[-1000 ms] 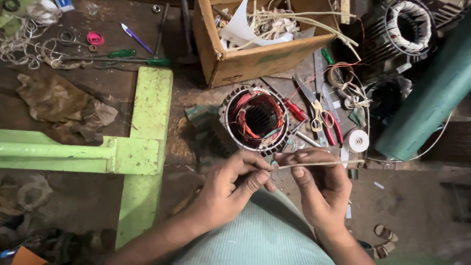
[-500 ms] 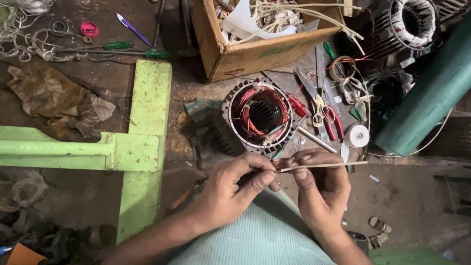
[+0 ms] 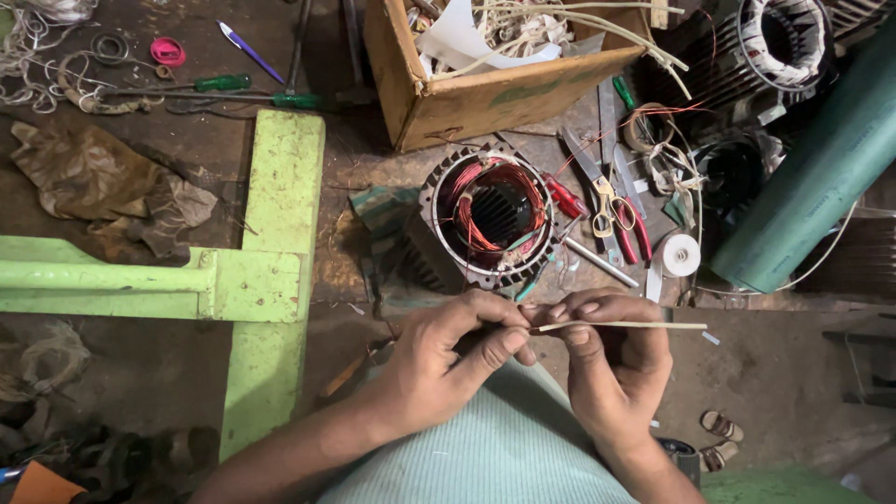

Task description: The person works on an electric motor stator, stripping copper wire insulation with a knife and pliers, then tying and securing the wires with string. The person uses a knife to strip wire insulation and pliers to cut and adjust the wires.

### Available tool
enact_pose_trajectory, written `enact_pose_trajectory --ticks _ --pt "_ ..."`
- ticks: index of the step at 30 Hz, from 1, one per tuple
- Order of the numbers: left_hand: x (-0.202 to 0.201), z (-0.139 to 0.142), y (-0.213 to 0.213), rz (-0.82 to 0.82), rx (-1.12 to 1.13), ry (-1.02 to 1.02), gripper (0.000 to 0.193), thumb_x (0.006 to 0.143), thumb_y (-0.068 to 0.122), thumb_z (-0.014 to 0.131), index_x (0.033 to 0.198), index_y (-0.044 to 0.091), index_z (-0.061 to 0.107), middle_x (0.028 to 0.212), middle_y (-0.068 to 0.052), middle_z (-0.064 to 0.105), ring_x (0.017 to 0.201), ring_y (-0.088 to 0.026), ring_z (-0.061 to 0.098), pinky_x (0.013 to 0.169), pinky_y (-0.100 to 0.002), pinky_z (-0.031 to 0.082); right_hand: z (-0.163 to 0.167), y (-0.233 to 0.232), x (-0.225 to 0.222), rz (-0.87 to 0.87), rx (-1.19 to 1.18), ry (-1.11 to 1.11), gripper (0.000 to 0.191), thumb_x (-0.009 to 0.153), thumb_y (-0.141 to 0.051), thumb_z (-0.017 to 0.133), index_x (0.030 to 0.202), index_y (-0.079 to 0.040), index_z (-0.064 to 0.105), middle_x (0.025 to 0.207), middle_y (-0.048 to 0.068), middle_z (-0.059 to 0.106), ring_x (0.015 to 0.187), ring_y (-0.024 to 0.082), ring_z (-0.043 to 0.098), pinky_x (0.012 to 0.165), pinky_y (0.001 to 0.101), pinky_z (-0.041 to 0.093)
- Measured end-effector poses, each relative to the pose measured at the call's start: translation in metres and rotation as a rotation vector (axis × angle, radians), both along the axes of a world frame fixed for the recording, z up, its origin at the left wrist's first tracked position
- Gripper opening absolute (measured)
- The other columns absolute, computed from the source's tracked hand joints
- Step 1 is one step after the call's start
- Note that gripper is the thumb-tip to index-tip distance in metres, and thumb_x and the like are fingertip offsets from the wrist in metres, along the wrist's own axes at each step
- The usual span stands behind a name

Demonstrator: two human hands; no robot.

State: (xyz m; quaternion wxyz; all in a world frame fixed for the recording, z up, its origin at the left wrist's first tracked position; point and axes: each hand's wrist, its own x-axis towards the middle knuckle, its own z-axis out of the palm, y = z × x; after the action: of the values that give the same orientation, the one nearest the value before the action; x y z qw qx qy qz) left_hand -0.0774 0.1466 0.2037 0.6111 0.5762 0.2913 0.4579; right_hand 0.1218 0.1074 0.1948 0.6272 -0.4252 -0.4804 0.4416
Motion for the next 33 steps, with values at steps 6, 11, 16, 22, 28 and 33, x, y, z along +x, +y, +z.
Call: enact_pose_trajectory --ticks 6,11,16,22,28,33 --pt "0.001 -0.001 -0.002 0.005 0.047 -0.003 0.016 0.107 0.017 0.063 0.113 0.002 0.062 0.095 -0.008 0.077 0.091 -0.015 0.079 0.082 -0.029 0.063 0.0 -0.002 -0.002 0.005 0.027 0.011 0.015 0.105 0.002 0.063 0.117 0.0 0.053 0.115 0.015 0.062 0.11 0.024 0.067 0.101 0.0484 0.062" --pt "0.003 -0.001 -0.004 -0.017 0.003 -0.028 0.016 0.107 0.017 0.063 0.112 0.002 0.062 0.095 -0.008 0.076 0.092 -0.016 0.079 0.083 -0.029 0.064 0.001 -0.003 -0.002 0.025 0.055 0.051 0.015 0.106 0.002 0.062 0.118 0.0 0.054 0.111 0.015 0.063 0.107 0.024 0.069 0.099 0.0486 0.062" --pt "0.003 -0.001 -0.005 -0.006 0.055 -0.013 0.015 0.107 0.018 0.063 0.111 0.003 0.061 0.095 -0.008 0.075 0.092 -0.015 0.078 0.082 -0.03 0.064 0.004 -0.005 -0.002 0.043 0.049 0.014 0.014 0.107 0.004 0.062 0.118 0.0 0.054 0.11 0.015 0.064 0.107 0.025 0.069 0.1 0.0486 0.061" --pt "0.005 0.002 -0.004 0.004 0.134 0.064 0.018 0.106 0.021 0.066 0.108 0.004 0.061 0.095 -0.008 0.075 0.088 -0.017 0.079 0.078 -0.031 0.064 0.01 -0.008 -0.001 0.057 0.086 -0.18 0.015 0.105 0.004 0.062 0.115 0.0 0.052 0.113 0.016 0.066 0.113 0.027 0.07 0.106 0.0503 0.061" --pt "0.006 0.004 -0.005 0.021 0.205 0.091 0.018 0.106 0.021 0.066 0.109 0.004 0.061 0.095 -0.007 0.074 0.088 -0.019 0.078 0.078 -0.032 0.062 0.007 -0.012 -0.001 -0.045 0.137 -0.065 0.012 0.108 0.001 0.061 0.117 0.0 0.053 0.108 0.013 0.063 0.102 0.021 0.07 0.098 0.0503 0.064" --pt "0.006 0.006 -0.006 -0.011 0.189 0.075 0.018 0.107 0.022 0.065 0.111 0.006 0.06 0.093 -0.004 0.075 0.088 -0.018 0.079 0.079 -0.032 0.062 0.003 -0.015 -0.001 -0.042 0.136 -0.038 0.012 0.108 0.002 0.061 0.117 0.0 0.053 0.107 0.014 0.063 0.102 0.022 0.07 0.097 0.0513 0.063"
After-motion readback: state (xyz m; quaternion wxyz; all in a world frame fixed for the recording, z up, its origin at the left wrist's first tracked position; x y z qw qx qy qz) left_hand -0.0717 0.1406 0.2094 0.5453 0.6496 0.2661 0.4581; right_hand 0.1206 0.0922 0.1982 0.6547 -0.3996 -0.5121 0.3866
